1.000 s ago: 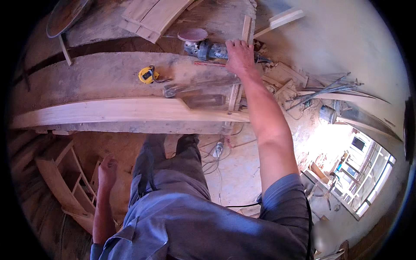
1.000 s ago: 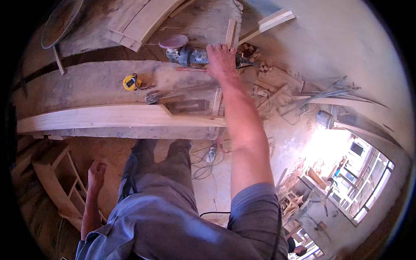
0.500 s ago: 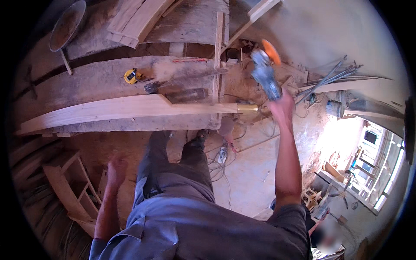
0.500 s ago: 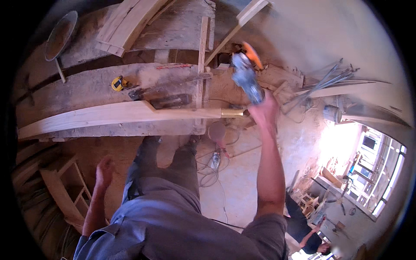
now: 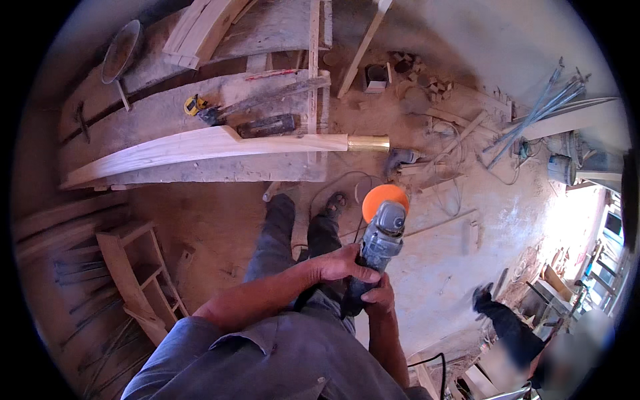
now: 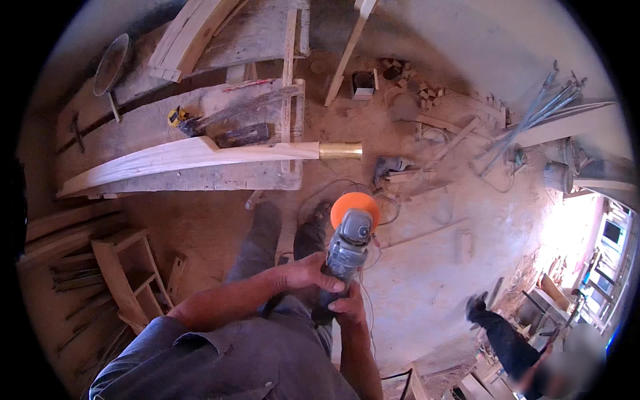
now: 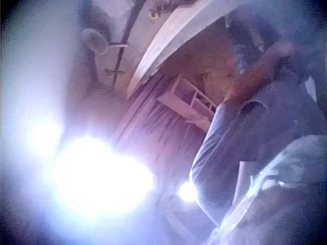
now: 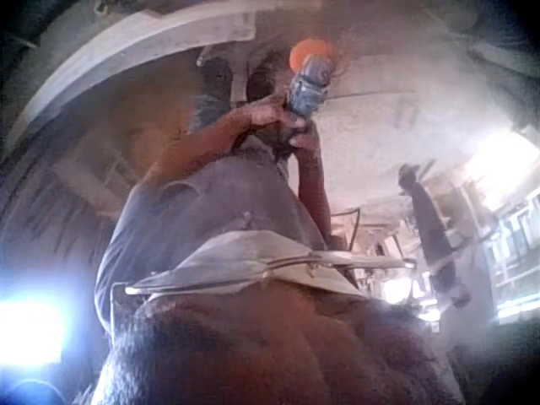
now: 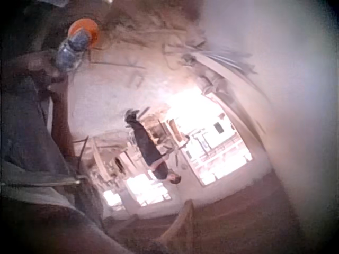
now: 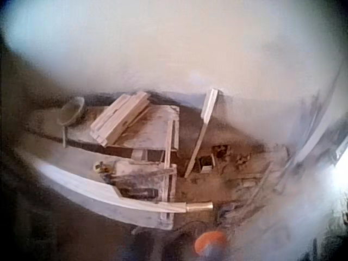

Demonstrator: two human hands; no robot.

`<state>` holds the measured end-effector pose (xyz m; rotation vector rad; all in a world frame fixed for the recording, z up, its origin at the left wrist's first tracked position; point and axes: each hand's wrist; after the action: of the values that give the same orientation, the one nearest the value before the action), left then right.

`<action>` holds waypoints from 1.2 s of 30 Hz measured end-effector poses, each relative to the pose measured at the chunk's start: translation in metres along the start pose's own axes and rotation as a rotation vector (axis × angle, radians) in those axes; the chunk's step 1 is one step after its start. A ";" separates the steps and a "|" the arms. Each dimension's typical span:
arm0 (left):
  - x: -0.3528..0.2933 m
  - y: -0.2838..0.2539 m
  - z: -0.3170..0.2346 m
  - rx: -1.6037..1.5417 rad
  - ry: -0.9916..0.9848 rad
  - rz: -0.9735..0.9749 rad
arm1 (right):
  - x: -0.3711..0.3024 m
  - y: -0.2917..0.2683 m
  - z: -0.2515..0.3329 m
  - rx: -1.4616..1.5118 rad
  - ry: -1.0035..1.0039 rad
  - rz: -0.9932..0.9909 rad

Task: The person uses a chisel and hammer to carve a hole in a long wooden piece, then inserts a brass tube. They smooth the wood surface with an angle grinder, remove the tube, and continue grinding the wood.

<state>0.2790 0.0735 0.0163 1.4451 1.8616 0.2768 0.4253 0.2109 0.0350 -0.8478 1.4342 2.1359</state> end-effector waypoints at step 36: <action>-0.105 -0.060 0.019 -0.078 0.081 -0.397 | 0.057 0.080 -0.098 -0.120 0.090 0.086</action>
<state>0.2562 -0.0465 0.0125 0.9961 2.1293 0.2115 0.3565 0.0909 0.0211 -0.9534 1.4218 2.2940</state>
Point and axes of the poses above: each hand's wrist, its own x-axis towards the middle knuckle, its own y-axis out of the palm, z = x × y, and after that the axes turned 13 degrees about x, right-handed
